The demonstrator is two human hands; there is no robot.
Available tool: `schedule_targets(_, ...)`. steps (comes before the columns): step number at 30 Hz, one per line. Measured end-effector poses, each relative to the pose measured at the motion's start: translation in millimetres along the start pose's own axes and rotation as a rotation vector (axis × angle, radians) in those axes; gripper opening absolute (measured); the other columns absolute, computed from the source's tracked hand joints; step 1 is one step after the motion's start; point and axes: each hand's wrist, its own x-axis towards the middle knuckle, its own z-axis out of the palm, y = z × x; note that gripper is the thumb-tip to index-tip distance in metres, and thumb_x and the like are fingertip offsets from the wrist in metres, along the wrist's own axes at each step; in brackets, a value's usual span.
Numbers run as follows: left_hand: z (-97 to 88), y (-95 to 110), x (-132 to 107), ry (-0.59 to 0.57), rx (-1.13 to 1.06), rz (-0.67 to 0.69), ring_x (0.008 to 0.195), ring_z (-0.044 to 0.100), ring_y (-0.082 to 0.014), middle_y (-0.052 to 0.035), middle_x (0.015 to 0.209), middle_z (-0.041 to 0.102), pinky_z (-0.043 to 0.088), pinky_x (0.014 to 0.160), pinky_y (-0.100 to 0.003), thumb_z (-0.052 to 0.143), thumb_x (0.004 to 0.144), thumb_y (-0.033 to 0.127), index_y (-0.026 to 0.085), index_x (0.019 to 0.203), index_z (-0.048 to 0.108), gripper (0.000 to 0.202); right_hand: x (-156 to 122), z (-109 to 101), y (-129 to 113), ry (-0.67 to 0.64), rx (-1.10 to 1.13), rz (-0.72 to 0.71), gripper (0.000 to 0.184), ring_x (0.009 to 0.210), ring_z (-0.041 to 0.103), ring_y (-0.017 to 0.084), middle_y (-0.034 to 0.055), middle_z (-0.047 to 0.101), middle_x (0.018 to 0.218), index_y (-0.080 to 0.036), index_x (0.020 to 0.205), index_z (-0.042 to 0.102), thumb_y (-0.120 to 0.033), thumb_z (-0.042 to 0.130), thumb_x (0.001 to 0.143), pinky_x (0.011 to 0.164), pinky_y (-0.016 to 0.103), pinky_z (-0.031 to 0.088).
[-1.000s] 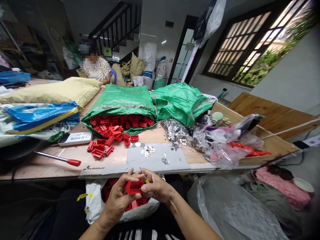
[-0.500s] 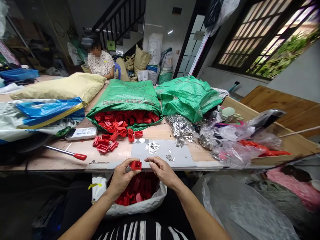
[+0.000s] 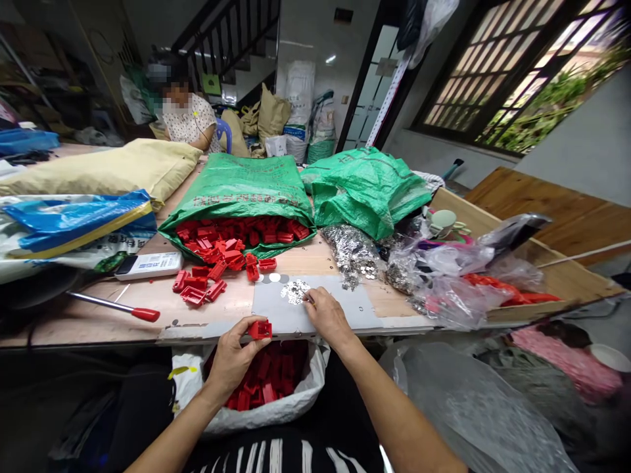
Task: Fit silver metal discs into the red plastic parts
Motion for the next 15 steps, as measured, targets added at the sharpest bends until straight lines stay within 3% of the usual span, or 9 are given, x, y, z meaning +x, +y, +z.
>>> schedule_targets(8,-0.5,-7.2,-6.6,0.008,-0.026,-0.070,0.088,0.066,-0.0198,-0.0024,0.095,0.072,0.049,0.084,-0.032,0.066,0.076,0.036,0.022,0.103,0.064,0.030,11.8,4.5,-7.4,-0.108,-0.167,0.065,0.012,0.088,0.058,0.016,0.0035,0.061,0.099,-0.022,0.096,0.060,-0.020,0.050,0.090,0.073,0.025,0.038)
schedule_targets(15,0.9,-7.8,-8.1,0.004,-0.069,-0.107,0.091,0.064,-0.0198,-0.0014,0.097,0.071,0.045,0.087,-0.032,0.066,0.076,0.037,0.023,0.104,0.063,0.032,17.5,4.8,-4.6,-0.148,-0.169,0.092,0.008,0.090,0.057,0.016,0.0029,0.061,0.097,-0.021,0.091,0.060,-0.022,0.052,0.089,0.074,0.025,0.037)
